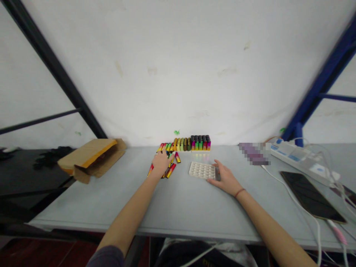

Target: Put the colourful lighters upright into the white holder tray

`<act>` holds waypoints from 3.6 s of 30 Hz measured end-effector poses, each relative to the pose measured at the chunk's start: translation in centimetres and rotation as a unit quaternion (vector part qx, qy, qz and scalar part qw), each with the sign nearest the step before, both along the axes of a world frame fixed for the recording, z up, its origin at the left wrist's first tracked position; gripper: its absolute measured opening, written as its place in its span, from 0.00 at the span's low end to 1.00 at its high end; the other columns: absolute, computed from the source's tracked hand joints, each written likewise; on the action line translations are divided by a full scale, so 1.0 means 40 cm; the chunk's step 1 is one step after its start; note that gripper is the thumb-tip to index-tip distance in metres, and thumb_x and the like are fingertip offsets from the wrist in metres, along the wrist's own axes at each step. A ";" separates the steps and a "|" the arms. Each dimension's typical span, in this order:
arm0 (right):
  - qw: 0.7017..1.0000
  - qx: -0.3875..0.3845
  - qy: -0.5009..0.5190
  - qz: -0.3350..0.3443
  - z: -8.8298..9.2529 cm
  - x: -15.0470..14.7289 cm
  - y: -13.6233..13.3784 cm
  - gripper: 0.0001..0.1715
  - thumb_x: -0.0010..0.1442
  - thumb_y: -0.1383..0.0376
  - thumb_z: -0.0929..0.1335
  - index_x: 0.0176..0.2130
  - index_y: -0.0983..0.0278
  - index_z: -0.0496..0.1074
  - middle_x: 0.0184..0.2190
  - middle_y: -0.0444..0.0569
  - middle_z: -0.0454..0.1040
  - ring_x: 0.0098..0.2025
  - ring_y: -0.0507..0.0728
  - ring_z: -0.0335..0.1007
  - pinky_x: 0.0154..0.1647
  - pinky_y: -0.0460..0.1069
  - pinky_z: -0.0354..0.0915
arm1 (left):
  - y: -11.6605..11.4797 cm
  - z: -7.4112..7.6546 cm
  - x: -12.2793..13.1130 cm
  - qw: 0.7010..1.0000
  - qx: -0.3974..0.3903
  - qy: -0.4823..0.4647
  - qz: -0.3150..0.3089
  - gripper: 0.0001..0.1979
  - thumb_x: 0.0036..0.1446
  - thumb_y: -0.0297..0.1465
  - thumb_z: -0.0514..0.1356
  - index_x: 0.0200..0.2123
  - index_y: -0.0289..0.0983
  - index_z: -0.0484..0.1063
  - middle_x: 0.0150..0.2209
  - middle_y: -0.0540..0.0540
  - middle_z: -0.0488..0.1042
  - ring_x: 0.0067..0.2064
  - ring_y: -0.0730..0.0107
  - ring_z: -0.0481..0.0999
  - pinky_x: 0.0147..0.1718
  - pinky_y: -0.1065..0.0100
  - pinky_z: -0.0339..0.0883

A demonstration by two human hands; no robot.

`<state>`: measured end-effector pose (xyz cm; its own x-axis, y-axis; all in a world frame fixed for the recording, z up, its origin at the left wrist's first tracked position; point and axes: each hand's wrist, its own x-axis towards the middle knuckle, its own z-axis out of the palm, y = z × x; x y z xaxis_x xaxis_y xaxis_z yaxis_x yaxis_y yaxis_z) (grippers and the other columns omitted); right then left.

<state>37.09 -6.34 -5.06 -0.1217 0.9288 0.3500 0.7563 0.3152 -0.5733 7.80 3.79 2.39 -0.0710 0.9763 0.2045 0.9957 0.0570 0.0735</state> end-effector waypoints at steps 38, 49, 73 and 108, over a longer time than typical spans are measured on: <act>0.969 0.086 -0.183 -0.140 0.079 -0.045 0.152 0.28 0.66 0.61 0.62 0.60 0.75 0.68 0.60 0.71 0.66 0.61 0.71 0.61 0.62 0.64 0.59 | 0.035 -0.061 -0.199 0.968 -0.011 -0.112 -0.224 0.29 0.67 0.46 0.49 0.63 0.38 0.67 0.67 0.40 0.61 0.68 0.55 0.60 0.67 0.55 0.52; 0.974 -0.041 -0.188 0.122 0.061 -0.394 0.204 0.40 0.67 0.45 0.62 0.67 0.65 0.60 0.69 0.65 0.55 0.71 0.69 0.49 0.67 0.66 0.48 | 0.016 -0.107 -0.273 0.935 -0.051 -0.090 -0.339 0.29 0.68 0.47 0.47 0.66 0.40 0.63 0.71 0.39 0.55 0.72 0.52 0.51 0.67 0.48 0.50; 0.994 0.093 0.034 0.045 0.058 -0.353 0.139 0.23 0.72 0.57 0.58 0.50 0.65 0.76 0.45 0.56 0.81 0.45 0.61 0.80 0.48 0.55 0.73 | 0.022 -0.156 -0.219 0.929 0.128 -0.145 -0.316 0.19 0.65 0.36 0.52 0.55 0.38 0.74 0.49 0.39 0.69 0.53 0.58 0.70 0.59 0.54 0.64; 0.983 0.057 -0.076 0.159 0.035 -0.453 0.256 0.27 0.63 0.62 0.67 0.59 0.69 0.67 0.60 0.65 0.69 0.64 0.65 0.63 0.66 0.61 0.58 | 0.027 -0.137 -0.229 0.941 0.068 -0.178 -0.278 0.25 0.65 0.43 0.53 0.62 0.41 0.66 0.66 0.38 0.62 0.69 0.49 0.56 0.66 0.43 0.50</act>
